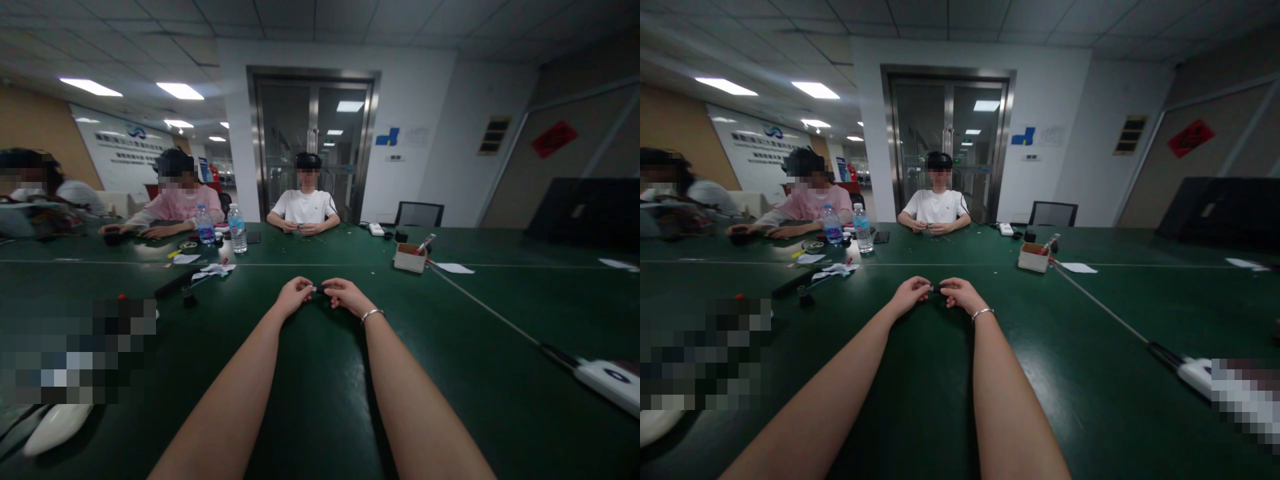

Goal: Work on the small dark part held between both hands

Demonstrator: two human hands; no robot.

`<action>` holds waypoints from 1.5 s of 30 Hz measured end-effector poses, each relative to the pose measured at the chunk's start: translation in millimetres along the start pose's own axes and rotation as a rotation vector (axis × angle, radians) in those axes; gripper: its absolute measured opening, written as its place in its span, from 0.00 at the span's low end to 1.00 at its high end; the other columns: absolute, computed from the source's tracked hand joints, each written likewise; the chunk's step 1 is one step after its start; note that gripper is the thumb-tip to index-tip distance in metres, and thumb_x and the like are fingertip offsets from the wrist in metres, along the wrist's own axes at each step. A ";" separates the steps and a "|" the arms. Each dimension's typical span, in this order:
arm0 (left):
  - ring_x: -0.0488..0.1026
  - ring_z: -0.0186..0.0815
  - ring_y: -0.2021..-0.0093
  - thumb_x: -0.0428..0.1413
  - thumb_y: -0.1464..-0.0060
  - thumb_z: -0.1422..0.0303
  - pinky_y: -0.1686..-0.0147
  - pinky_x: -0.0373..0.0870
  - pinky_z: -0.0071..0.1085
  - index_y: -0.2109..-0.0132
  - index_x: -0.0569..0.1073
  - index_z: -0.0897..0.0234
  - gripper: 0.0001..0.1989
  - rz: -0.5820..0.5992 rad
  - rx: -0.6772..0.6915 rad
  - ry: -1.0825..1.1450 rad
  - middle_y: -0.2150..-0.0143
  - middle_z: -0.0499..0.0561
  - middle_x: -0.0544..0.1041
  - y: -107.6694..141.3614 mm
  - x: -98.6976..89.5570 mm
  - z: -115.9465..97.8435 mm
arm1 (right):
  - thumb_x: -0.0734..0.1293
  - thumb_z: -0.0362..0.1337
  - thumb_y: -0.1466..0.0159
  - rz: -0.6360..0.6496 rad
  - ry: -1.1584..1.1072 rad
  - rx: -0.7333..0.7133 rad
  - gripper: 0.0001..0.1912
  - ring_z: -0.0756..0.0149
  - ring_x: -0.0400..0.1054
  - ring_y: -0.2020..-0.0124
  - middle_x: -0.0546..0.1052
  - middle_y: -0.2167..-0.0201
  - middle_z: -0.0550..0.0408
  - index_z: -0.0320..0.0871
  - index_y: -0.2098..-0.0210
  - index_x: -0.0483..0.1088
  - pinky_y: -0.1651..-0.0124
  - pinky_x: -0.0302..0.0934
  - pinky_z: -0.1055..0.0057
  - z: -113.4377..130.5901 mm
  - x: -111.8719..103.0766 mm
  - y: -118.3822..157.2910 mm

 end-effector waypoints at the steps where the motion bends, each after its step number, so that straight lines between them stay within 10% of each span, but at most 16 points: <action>1: 0.70 0.28 0.74 0.58 0.52 0.64 0.73 0.66 0.25 0.61 0.71 0.67 0.13 0.001 -0.003 0.002 0.73 0.49 0.72 -0.4 0.0 0.7 | 0.67 0.26 0.45 0.004 -0.003 0.001 0.13 0.80 0.61 0.84 0.68 0.80 0.62 0.38 0.59 0.70 0.81 0.64 0.82 -0.1 0.3 0.1; 45: 0.72 0.33 0.70 0.56 0.51 0.59 0.71 0.66 0.28 0.62 0.72 0.66 0.15 0.079 0.054 -0.132 0.70 0.52 0.75 0.7 8.1 -0.8 | 0.67 0.28 0.43 0.011 0.059 -0.015 0.11 0.79 0.61 0.83 0.69 0.80 0.61 0.37 0.60 0.70 0.81 0.64 0.82 -2.9 -0.1 -3.6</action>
Point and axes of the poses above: each hand's wrist, its own y-axis away from the middle knuckle, its own x-axis out of the palm, z = x × y, the point moved 9 cm from there along -y, towards the middle knuckle
